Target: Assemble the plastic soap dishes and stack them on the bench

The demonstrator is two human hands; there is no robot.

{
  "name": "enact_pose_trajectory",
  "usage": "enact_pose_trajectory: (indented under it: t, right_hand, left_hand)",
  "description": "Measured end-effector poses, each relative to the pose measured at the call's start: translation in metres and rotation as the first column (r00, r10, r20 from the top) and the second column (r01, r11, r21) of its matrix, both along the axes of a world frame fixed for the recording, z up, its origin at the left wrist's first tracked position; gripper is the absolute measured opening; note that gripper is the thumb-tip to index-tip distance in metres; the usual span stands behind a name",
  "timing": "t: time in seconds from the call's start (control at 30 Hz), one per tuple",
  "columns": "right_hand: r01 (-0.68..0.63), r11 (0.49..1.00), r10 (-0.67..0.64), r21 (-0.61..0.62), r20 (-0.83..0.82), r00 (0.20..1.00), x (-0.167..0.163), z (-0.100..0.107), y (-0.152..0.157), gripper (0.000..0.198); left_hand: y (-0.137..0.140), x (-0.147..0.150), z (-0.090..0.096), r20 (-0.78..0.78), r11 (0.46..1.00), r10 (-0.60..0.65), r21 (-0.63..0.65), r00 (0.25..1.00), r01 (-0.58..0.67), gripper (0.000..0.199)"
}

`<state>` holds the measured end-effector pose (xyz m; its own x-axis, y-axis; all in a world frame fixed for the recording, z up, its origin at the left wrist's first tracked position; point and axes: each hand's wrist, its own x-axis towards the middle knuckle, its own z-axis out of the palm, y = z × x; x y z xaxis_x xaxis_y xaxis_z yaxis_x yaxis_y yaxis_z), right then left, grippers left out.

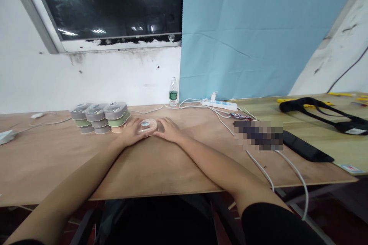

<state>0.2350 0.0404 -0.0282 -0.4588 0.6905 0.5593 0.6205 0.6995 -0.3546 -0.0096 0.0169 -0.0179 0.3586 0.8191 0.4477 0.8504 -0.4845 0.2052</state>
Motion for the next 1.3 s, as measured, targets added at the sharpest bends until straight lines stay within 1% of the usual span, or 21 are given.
enact_pose_trajectory:
  t: [0.03, 0.1, 0.17, 0.23, 0.27, 0.33, 0.4, 0.47, 0.5, 0.57, 0.6, 0.67, 0.73, 0.77, 0.8, 0.83, 0.9, 1.0, 1.1, 1.17, 1.3]
  right_hand:
    - [-0.027, 1.0, 0.027, 0.0, 0.003, 1.0, 0.001, -0.001, 0.001, 0.07]
    - [-0.072, 0.997, 0.073, -0.039, 0.026, 0.997, 0.002, -0.004, 0.003, 0.08]
    - [-0.121, 0.987, 0.127, -0.106, 0.052, 0.991, 0.004, -0.005, 0.003, 0.084]
    - [-0.164, 0.973, 0.175, -0.161, 0.055, 0.983, 0.005, -0.005, 0.003, 0.083]
    - [-0.177, 0.97, 0.186, -0.169, 0.04, 0.982, 0.005, -0.005, 0.003, 0.081]
    - [-0.178, 0.974, 0.176, -0.143, -0.026, 0.984, 0.005, -0.004, 0.004, 0.077]
    - [-0.121, 0.986, 0.107, -0.112, -0.126, 0.986, 0.005, -0.004, 0.007, 0.067]
    - [0.017, 0.992, -0.045, -0.125, -0.228, 0.973, 0.007, -0.005, 0.015, 0.05]
    - [0.099, 0.983, -0.138, -0.154, -0.273, 0.952, 0.009, -0.006, 0.02, 0.046]
    - [0.221, 0.942, -0.301, -0.252, -0.344, 0.889, 0.015, -0.009, 0.032, 0.043]
    - [0.252, 0.913, -0.365, -0.319, -0.371, 0.854, 0.019, -0.011, 0.038, 0.04]
    - [0.267, 0.844, -0.471, -0.465, -0.405, 0.784, 0.027, -0.014, 0.048, 0.036]
    - [0.266, 0.784, -0.546, -0.561, -0.419, 0.725, 0.033, -0.016, 0.054, 0.042]
    - [0.267, 0.769, -0.566, -0.581, -0.423, 0.708, 0.035, -0.016, 0.056, 0.045]
    - [0.268, 0.767, -0.571, -0.584, -0.429, 0.7, 0.037, -0.016, 0.057, 0.048]
    - [0.267, 0.771, -0.567, -0.578, -0.434, 0.7, 0.037, -0.015, 0.056, 0.052]
    - [0.257, 0.79, -0.538, -0.557, -0.428, 0.727, 0.036, -0.014, 0.054, 0.06]
    - [0.247, 0.842, -0.449, -0.479, -0.372, 0.812, 0.032, -0.013, 0.048, 0.063]
    - [0.261, 0.909, -0.355, -0.325, -0.279, 0.892, 0.026, -0.014, 0.041, 0.049]
    - [0.25, 0.937, -0.299, -0.243, -0.192, 0.935, 0.022, -0.015, 0.037, 0.035]
    - [0.184, 0.966, -0.192, -0.181, -0.029, 0.981, 0.017, -0.013, 0.027, 0.017]
  left_hand:
    - [0.002, -0.004, -0.002, 0.033, 0.999, -0.01, -0.045, 0.999, 0.011, 0.077]
    - [0.004, -0.01, -0.003, 0.075, 0.995, -0.066, -0.073, 0.995, 0.071, 0.077]
    - [0.002, -0.012, -0.001, 0.079, 0.987, -0.149, -0.048, 0.986, 0.154, 0.077]
    - [-0.001, -0.01, 0.002, 0.074, 0.977, -0.211, -0.005, 0.975, 0.212, 0.075]
    - [-0.002, -0.008, 0.003, 0.08, 0.974, -0.227, 0.017, 0.971, 0.226, 0.075]
    - [-0.003, -0.005, 0.004, 0.113, 0.973, -0.226, 0.062, 0.967, 0.22, 0.08]
    - [-0.003, -0.003, 0.004, 0.164, 0.979, -0.192, 0.102, 0.968, 0.177, 0.087]
    - [-0.001, -0.004, 0.002, 0.201, 0.987, -0.144, 0.105, 0.969, 0.125, 0.092]
    - [0.0, -0.005, 0.001, 0.197, 0.99, -0.126, 0.081, 0.972, 0.112, 0.092]
    - [0.001, -0.007, -0.001, 0.141, 0.992, -0.12, -0.008, 0.983, 0.123, 0.089]
    - [0.001, -0.008, -0.001, 0.1, 0.988, -0.133, -0.062, 0.986, 0.14, 0.086]
    - [0.0, -0.007, -0.001, 0.035, 0.973, -0.172, -0.15, 0.984, 0.176, 0.078]
    - [-0.002, -0.005, 0.001, 0.011, 0.964, -0.197, -0.18, 0.98, 0.196, 0.072]
    - [-0.003, -0.004, 0.002, 0.008, 0.964, -0.201, -0.178, 0.98, 0.199, 0.07]
    - [-0.003, -0.003, 0.003, 0.006, 0.965, -0.202, -0.171, 0.979, 0.2, 0.069]
    - [-0.004, -0.002, 0.003, 0.006, 0.967, -0.2, -0.162, 0.98, 0.198, 0.069]
    - [-0.004, -0.002, 0.003, 0.002, 0.969, -0.196, -0.153, 0.981, 0.194, 0.069]
    - [-0.003, -0.002, 0.001, -0.008, 0.97, -0.19, -0.154, 0.982, 0.187, 0.07]
    - [-0.003, -0.003, 0.001, -0.012, 0.97, -0.187, -0.163, 0.982, 0.182, 0.071]
    - [-0.003, -0.003, 0.001, -0.012, 0.969, -0.184, -0.171, 0.983, 0.179, 0.072]
    - [-0.003, -0.003, 0.002, -0.014, 0.966, -0.19, -0.178, 0.982, 0.185, 0.072]
